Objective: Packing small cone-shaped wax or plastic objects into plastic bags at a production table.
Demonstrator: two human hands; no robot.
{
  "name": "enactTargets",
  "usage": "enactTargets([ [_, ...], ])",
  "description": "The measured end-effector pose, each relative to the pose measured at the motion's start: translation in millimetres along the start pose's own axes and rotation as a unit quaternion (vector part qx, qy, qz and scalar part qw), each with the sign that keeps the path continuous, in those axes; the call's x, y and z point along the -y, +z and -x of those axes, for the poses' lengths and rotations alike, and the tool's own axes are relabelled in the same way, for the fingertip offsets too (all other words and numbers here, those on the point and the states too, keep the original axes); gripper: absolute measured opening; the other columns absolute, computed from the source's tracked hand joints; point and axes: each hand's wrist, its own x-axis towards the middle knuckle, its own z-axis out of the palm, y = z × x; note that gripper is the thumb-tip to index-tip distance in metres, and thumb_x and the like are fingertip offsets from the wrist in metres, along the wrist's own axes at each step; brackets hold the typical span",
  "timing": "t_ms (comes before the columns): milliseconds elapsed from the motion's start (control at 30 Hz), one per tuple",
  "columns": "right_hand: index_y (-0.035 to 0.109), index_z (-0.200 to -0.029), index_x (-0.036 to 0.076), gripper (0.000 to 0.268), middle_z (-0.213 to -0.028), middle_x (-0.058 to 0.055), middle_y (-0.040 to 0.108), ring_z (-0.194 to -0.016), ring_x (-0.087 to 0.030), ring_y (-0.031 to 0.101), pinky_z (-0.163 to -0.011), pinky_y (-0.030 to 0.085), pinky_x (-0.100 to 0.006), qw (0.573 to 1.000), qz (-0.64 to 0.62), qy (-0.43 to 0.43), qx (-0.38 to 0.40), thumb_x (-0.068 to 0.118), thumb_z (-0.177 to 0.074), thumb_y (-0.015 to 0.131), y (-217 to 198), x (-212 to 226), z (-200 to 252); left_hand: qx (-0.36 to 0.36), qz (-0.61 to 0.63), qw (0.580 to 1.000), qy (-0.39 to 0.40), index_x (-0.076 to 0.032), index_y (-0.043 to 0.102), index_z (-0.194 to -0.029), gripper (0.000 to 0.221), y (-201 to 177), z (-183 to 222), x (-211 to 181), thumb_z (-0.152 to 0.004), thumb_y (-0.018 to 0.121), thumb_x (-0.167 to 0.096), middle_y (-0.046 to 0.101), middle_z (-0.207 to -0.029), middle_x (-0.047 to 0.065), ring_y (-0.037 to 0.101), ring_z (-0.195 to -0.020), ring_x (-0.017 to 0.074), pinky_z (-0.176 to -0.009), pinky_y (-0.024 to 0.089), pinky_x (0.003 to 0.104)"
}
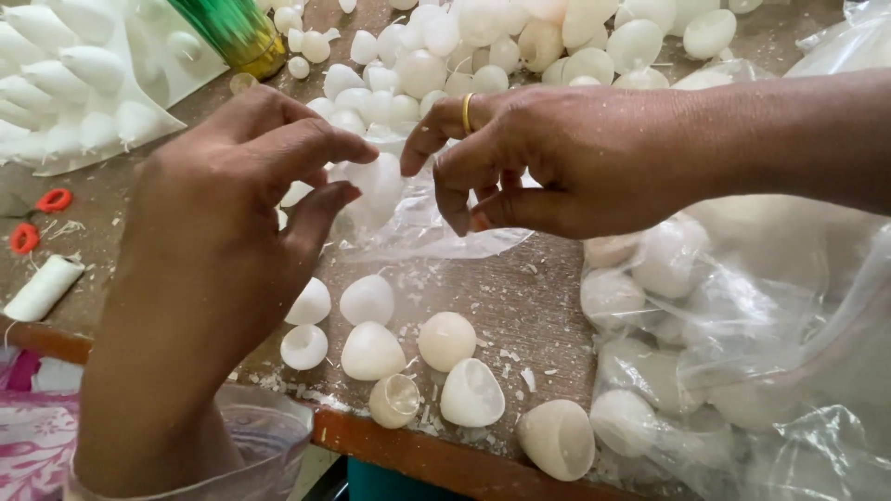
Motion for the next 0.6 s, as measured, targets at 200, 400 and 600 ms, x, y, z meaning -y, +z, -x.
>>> enactTargets([
  [200,0.069,-0.104,0.020,0.013,-0.098,0.002,0.073,-0.083,-0.010,0.072,-0.072,0.061,-0.033,0.994,-0.049,0.095,0.010,0.020,-0.097,0.058,-3.9,0.1,-0.8,0.056,0.072,0.996,0.017,-0.011,0.075,-0.112,0.020,16.3,-0.8,-4.7,-0.093,0.078,-0.018,0.075,-0.104,0.006,0.075,-0.082,0.0171,-0.075,0.059,0.036],
  [400,0.065,-0.108,0.015,0.011,-0.102,0.000,0.075,-0.088,-0.011,0.072,-0.075,0.061,-0.034,0.995,-0.054,0.024,-0.075,0.021,-0.100,0.060,-6.1,-3.8,-1.9,0.061,0.173,0.982,0.047,-0.014,0.072,-0.117,0.021,16.8,17.4,12.8,-0.098,0.065,-0.013,0.079,-0.095,0.001,0.077,-0.093,0.0150,-0.125,0.015,0.064],
  [600,0.064,-0.114,0.014,0.017,-0.094,-0.003,0.073,-0.083,-0.013,0.073,-0.074,0.063,-0.034,0.984,0.014,0.144,-0.101,0.025,-0.102,0.061,-10.1,7.6,-4.0,0.032,-0.052,0.997,0.050,-0.022,0.079,-0.099,0.003,23.2,28.0,26.6,-0.096,0.078,-0.022,0.077,-0.097,0.001,0.072,-0.093,0.0165,-0.128,0.014,0.063],
])
